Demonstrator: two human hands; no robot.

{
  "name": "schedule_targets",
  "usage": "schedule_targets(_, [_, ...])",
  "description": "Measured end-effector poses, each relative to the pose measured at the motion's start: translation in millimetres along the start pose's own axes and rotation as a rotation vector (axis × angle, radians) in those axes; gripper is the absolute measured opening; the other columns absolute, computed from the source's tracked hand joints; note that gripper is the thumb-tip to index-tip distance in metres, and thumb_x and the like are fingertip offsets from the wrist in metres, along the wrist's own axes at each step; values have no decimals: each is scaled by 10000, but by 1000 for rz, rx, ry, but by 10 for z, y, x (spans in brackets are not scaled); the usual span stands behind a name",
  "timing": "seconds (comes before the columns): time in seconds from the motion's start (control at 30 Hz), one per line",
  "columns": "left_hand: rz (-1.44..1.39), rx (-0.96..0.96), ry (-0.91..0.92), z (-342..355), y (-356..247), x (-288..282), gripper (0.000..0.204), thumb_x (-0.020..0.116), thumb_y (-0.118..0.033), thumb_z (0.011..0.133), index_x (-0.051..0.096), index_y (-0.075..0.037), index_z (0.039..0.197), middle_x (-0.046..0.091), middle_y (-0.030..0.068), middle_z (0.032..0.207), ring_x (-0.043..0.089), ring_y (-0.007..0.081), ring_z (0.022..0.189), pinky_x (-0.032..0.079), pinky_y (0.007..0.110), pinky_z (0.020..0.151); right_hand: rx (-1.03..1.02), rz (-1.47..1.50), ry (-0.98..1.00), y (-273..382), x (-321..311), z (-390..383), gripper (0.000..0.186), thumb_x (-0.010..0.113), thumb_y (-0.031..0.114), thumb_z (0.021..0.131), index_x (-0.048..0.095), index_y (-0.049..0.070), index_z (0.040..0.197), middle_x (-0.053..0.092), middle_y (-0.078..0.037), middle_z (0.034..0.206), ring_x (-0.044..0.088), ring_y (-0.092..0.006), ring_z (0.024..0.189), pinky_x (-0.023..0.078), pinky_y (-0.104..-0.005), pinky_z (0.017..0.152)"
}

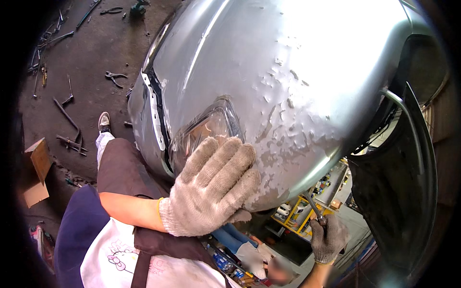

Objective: The person removes the driver's side door panel and then uses a ratchet to loosen and remove bolts around the front bumper and headlight area of a silver car. The person repeatedly pries and pulls at the bumper and headlight assembly to detach it.

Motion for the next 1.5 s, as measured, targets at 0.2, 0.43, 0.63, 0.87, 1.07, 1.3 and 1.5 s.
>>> schedule_targets(0.2, [34,49,64,28,-29,-26,557,654,-445,929,663,-71,1342,605,213,1482,544,411,1422,408,584,1181,-61,-8,0,-165,65,-38,237,836,139,729,627,79,824,601,-80,699,605,-316,622,457,-429,590])
schedule_targets(0.43, [-67,49,35,89,45,-23,824,766,-527,810,568,-47,1449,529,272,1530,478,496,1454,363,621,1208,-34,131,-7,-122,63,44,219,839,104,768,647,64,865,599,-90,691,596,-327,597,451,-434,572])
schedule_targets(0.63, [-62,55,75,223,17,-141,1003,880,-478,632,539,-79,1488,459,280,1574,440,527,1461,366,630,1197,-98,143,-32,-146,28,39,264,862,154,804,649,62,930,608,-84,708,595,-325,616,456,-438,582])
schedule_targets(0.87, [-112,79,34,231,35,-135,1010,891,-475,637,534,-85,1498,483,277,1535,477,525,1417,404,637,1158,-72,164,-3,-270,122,-40,296,877,176,793,672,67,977,649,-65,767,623,-306,651,471,-433,635])
schedule_targets(1.07, [-210,154,-83,477,-9,-284,794,885,-392,772,564,-45,1411,555,232,1388,550,440,1328,480,557,1078,-135,121,-93,-189,69,4,274,879,181,814,664,78,949,651,-59,767,624,-281,644,461,-408,603])
schedule_targets(1.3, [-828,341,-811,910,243,-675,523,294,-352,1178,658,19,1237,696,198,1211,696,341,1068,576,459,1016,-43,207,-88,-200,86,-48,275,890,208,802,666,66,875,660,-59,708,625,-263,585,455,-392,559])
schedule_targets(1.5, [-725,-25,-797,977,-67,66,424,372,-280,1143,661,15,1240,710,161,1137,682,299,1065,553,418,1032,-66,279,-185,-80,91,23,216,871,186,830,701,56,860,639,-81,650,624,-246,555,464,-365,538])
Point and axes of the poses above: each hand's wrist, its own z-axis towards the middle knuckle, its own x-axis out of the palm, y = z × x, the point moved 2 cm from there along z, towards the middle knuckle
